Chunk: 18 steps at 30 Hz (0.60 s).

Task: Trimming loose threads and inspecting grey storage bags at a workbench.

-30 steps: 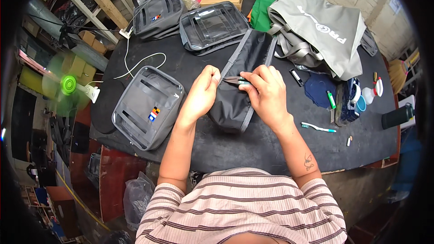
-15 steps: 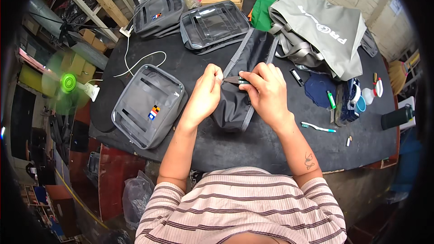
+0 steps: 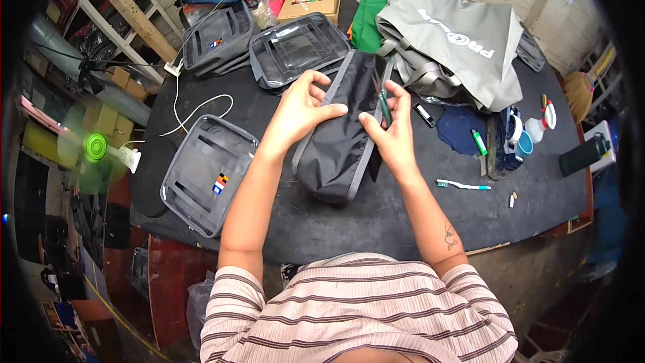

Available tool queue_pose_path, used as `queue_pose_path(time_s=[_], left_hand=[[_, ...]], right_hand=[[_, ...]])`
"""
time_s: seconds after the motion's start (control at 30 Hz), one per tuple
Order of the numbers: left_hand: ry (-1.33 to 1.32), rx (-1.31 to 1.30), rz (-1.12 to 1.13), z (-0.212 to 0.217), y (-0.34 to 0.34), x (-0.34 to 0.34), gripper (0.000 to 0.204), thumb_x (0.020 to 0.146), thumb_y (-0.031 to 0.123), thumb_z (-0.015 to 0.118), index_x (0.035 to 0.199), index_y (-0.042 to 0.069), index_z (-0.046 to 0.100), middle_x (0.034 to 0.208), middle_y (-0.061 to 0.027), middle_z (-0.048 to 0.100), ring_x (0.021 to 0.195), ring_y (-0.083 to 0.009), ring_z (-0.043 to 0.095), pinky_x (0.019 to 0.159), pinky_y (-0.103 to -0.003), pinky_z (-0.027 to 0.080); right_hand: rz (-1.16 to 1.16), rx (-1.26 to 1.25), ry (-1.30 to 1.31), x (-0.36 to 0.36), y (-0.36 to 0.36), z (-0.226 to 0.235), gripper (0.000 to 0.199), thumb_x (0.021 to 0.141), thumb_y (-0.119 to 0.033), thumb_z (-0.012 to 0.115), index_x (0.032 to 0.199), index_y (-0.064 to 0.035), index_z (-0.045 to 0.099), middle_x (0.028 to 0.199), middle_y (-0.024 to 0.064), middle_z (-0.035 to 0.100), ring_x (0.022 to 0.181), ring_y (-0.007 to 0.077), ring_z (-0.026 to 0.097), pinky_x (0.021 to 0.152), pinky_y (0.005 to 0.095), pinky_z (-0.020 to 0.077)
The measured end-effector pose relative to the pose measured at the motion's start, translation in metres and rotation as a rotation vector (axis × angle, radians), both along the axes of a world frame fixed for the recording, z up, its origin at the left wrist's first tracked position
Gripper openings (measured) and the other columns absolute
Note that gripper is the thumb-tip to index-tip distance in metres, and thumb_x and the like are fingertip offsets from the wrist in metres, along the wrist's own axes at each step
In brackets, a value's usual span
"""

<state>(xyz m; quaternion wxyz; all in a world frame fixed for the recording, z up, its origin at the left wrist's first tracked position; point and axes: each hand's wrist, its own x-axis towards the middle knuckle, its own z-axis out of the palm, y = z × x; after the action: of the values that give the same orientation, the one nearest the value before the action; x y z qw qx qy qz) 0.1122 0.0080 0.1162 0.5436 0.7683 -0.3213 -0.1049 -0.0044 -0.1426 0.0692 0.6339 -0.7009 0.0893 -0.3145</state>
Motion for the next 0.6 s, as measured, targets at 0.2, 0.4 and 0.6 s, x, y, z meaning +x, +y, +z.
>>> queue_pose_path(time_s=[0.2, 0.4, 0.6], left_hand=[[0.365, -0.151, -0.041, -0.016, -0.014, 0.033, 0.016, 0.089, 0.017, 0.065, 0.080, 0.004, 0.066, 0.063, 0.0020, 0.058, 0.052, -0.0045, 0.049, 0.049, -0.019, 0.041], [-0.348, -0.012, 0.051, 0.021, -0.009, -0.009, 0.017, 0.085, 0.011, 0.065, 0.096, -0.002, 0.068, 0.089, -0.0103, 0.063, 0.065, -0.0160, 0.060, 0.062, -0.028, 0.050], [-0.851, 0.396, 0.194, 0.000, -0.018, -0.014, 0.012, 0.085, 0.008, 0.062, 0.088, -0.002, 0.057, 0.084, -0.0192, 0.059, 0.070, -0.0287, 0.060, 0.067, -0.038, 0.049]], right_hand=[[-0.038, -0.089, -0.071, -0.004, 0.001, -0.003, 0.063, 0.081, -0.007, 0.068, 0.134, -0.0018, 0.034, 0.107, 0.0097, 0.053, 0.097, 0.0150, 0.054, 0.086, 0.0288, 0.0455], [-0.023, -0.003, -0.011, -0.004, 0.003, -0.002, 0.062, 0.081, -0.006, 0.067, 0.134, -0.0033, 0.034, 0.102, 0.0080, 0.053, 0.093, 0.0140, 0.054, 0.082, 0.0282, 0.0465], [-0.193, -0.394, -0.007, -0.010, 0.006, 0.009, 0.064, 0.077, -0.009, 0.070, 0.133, -0.0046, 0.039, 0.113, 0.0161, 0.045, 0.102, 0.0271, 0.053, 0.087, 0.0379, 0.0459]])
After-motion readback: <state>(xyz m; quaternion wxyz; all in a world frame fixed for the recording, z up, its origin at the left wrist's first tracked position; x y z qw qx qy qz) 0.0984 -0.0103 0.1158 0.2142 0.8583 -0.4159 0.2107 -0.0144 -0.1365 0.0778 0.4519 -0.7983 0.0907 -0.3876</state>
